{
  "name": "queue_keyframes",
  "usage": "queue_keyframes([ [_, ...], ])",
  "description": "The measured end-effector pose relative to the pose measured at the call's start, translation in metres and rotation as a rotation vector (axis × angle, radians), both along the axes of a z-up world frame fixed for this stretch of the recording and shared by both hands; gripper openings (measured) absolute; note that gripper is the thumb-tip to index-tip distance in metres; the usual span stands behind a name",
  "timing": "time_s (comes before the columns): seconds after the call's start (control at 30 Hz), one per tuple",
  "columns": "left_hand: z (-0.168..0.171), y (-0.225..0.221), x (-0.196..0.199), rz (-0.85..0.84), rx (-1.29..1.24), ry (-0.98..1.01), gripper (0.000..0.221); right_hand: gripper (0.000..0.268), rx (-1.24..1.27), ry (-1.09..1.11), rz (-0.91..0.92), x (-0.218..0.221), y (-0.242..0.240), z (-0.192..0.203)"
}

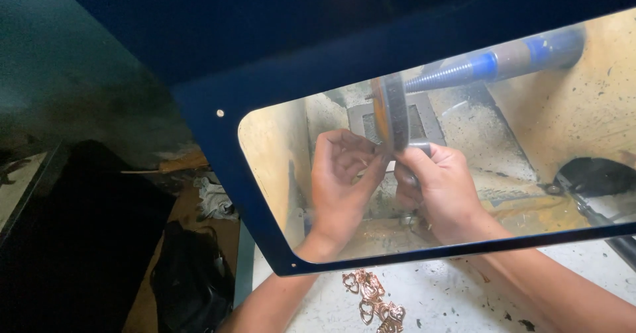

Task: Polishing small jewelry components against a rotating polishing wheel inside a protective enclosure.

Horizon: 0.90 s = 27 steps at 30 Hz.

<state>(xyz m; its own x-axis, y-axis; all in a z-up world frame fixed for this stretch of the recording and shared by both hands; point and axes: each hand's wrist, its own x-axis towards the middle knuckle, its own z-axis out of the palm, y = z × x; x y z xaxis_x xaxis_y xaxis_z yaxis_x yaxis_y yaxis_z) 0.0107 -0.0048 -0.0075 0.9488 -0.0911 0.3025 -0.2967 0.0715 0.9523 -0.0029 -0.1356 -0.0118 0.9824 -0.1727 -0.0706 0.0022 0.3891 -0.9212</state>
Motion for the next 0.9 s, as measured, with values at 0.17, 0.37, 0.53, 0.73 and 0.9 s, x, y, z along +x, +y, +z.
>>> queue_keyframes([
  [0.17,-0.004,0.001,0.005,0.002,0.000,0.001,0.038,0.044,-0.013,0.019,0.013,0.001,0.002,0.002],
  [0.37,-0.002,0.002,0.001,-0.011,0.005,-0.033,0.036,0.044,-0.046,-0.035,0.041,-0.002,-0.005,0.000],
  [0.53,0.000,0.003,-0.008,-0.032,0.005,-0.124,0.031,0.042,-0.212,-0.172,0.119,-0.009,-0.027,0.006],
  [0.73,0.000,0.001,-0.020,-0.056,0.142,-0.227,0.028,0.032,-0.467,-0.250,0.372,-0.009,-0.061,0.018],
  [0.9,-0.010,0.002,-0.018,-0.043,0.251,-0.330,0.013,0.026,-0.703,-0.051,0.555,-0.010,-0.075,0.037],
])
